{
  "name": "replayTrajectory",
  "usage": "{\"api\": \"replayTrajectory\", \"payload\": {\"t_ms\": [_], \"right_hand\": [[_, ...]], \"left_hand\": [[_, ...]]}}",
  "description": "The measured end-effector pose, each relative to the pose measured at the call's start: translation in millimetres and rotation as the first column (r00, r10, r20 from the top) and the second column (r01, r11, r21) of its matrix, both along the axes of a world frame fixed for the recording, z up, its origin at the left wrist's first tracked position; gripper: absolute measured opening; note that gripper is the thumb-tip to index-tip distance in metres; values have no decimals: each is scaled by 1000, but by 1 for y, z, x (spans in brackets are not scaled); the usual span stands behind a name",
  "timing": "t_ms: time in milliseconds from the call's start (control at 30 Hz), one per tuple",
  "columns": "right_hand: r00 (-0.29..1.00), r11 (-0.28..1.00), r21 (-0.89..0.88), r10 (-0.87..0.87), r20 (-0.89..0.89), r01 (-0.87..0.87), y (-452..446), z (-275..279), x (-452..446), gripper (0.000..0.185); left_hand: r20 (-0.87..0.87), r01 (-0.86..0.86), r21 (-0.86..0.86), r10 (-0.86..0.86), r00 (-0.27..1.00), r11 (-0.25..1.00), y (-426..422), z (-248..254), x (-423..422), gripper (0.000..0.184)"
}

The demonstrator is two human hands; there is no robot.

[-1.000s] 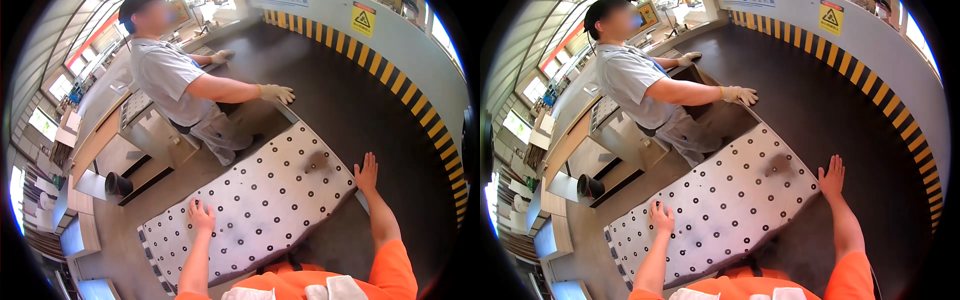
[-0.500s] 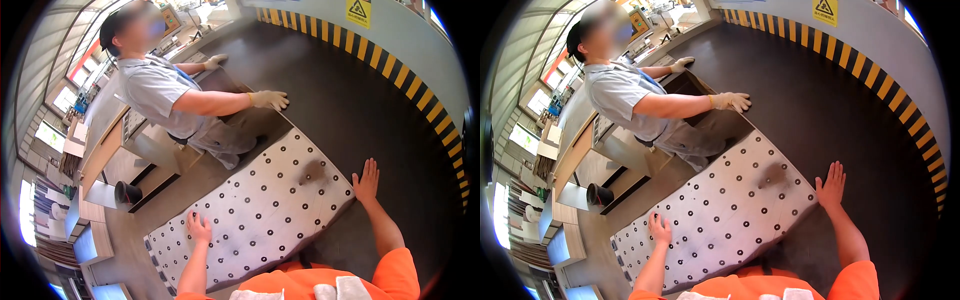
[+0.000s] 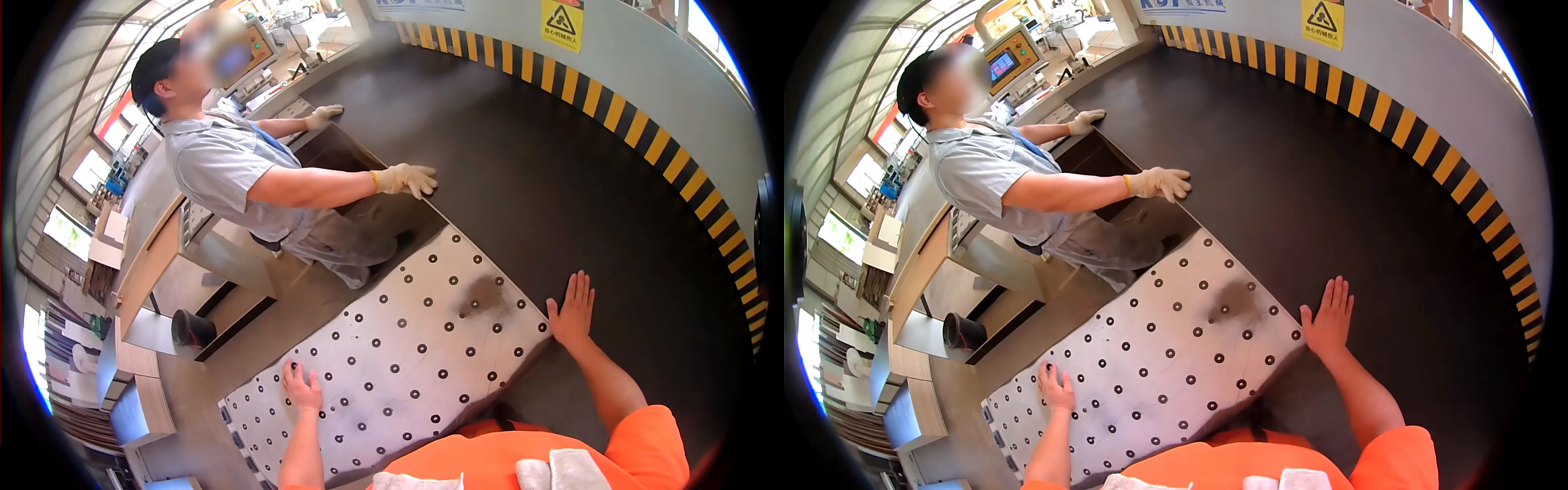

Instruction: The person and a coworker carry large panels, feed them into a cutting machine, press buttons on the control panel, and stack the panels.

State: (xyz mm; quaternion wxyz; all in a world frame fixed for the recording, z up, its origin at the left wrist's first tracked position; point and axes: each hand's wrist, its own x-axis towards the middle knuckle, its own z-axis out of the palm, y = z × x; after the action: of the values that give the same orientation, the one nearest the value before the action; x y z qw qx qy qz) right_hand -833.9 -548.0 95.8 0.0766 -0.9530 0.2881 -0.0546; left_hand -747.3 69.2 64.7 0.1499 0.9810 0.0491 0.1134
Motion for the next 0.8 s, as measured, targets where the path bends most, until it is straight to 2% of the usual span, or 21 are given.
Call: {"api": "replayTrajectory", "payload": {"t_ms": [400,600,700,800], "right_hand": [[998,1000,9,15,55,-15,35,2,-10,83],[988,996,-86,33,150,-20,32,-16,-13,80],[989,996,-87,3,148,10,35,-16,-13,80],[991,989,-92,-114,71,120,50,-18,-10,80]], "left_hand": [[7,13,-2,-13,1000,1000,2,0,-2,45],[15,36,-10,-36,999,999,6,-2,-1,45],[36,58,-18,-58,998,998,10,-5,0,45],[60,72,-21,-71,996,997,12,-8,-1,45]]}}
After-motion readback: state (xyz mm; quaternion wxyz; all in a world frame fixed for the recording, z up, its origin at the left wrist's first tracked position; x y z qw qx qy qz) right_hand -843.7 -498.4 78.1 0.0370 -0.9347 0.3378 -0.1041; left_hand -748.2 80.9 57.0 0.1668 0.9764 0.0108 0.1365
